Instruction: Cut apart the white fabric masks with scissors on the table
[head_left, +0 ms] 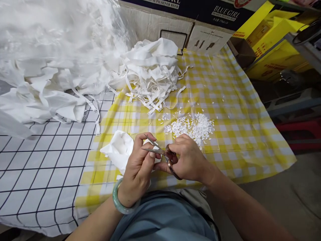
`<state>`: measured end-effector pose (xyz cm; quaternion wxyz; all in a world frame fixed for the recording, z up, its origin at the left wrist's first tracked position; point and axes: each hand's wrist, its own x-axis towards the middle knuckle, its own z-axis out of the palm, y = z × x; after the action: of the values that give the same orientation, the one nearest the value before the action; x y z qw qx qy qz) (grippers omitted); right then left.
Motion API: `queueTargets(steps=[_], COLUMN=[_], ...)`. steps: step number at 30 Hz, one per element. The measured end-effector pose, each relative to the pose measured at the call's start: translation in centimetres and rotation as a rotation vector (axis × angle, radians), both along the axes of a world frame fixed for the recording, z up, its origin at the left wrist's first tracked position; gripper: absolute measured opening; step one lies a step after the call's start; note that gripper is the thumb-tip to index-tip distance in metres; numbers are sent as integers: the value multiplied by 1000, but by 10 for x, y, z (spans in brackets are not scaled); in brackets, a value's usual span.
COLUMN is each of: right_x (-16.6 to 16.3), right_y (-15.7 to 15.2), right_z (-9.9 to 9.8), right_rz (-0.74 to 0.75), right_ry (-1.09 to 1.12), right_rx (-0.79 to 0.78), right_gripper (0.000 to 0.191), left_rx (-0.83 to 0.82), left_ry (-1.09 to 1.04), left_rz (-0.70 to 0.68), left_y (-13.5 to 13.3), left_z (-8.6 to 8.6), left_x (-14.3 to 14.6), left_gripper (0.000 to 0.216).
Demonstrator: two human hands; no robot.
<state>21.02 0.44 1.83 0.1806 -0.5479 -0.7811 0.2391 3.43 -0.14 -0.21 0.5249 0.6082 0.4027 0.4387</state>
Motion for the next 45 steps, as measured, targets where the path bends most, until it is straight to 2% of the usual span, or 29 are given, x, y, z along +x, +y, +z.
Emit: queueTargets(steps=[6, 12, 17, 19, 21, 24, 26, 27, 28, 30, 32, 34, 36, 38, 39, 41, 43, 45], right_x=[7, 26, 48, 57, 63, 51, 27, 11, -5, -37, -61, -71, -71, -64, -58, -45, -29, -15], right_y=[-3, -17, -27, -25, -20, -12, -11, -12, -14, -16, -12, 3, 30, 71, 96, 149, 197, 225], right_z=[-7, -18, -31, -29, -24, -18, -21, -25, -29, -36, -36, -24, 2, 39, 58, 95, 118, 121], right_rz=[-36, -169, -341, -432, -454, -269, -54, 52, 144, 260, 254, 175, 78, -18, -63, -157, -251, -391], right_ry=[-14, -34, 56, 66, 37, 27, 57, 70, 80, 103, 167, 306, 453, 543, 558, 531, 421, 282], right_rx=[-14, -19, -176, -157, -31, 131, 138, 121, 98, 42, -13, -34, 12, 107, 151, 269, 345, 443], right_gripper=[48, 51, 54, 50, 43, 56, 67, 68, 62, 40, 30, 30, 26, 20, 18, 18, 18, 19], left_rx=[-7, -100, -79, -90, -56, 108, 196, 212, 216, 199, 168, 160, 205, 280, 309, 341, 367, 384], left_ry=[26, 30, 66, 98, 210, 512, 703, 767, 802, 779, 692, 607, 550, 498, 468, 392, 366, 351], left_rz=[-27, -139, -234, -251, -234, -34, 113, 131, 111, 0, -84, -90, -10, 112, 179, 229, 295, 395], left_y=[3, 12, 19, 22, 25, 26, 20, 14, 8, -5, -9, 2, 32, 77, 103, 153, 190, 203], left_z=[1, 2, -1, 2, 9, 15, 10, 5, -1, -12, -13, 2, 32, 72, 91, 123, 137, 130], left_x=[5, 23, 43, 34, 11, -44, -79, -91, -100, -106, -102, -93, -81, -68, -61, -46, -34, -25], left_gripper=[29, 32, 36, 36, 36, 30, 24, 25, 32, 52, 46, 28, 15, 9, 12, 20, 36, 46])
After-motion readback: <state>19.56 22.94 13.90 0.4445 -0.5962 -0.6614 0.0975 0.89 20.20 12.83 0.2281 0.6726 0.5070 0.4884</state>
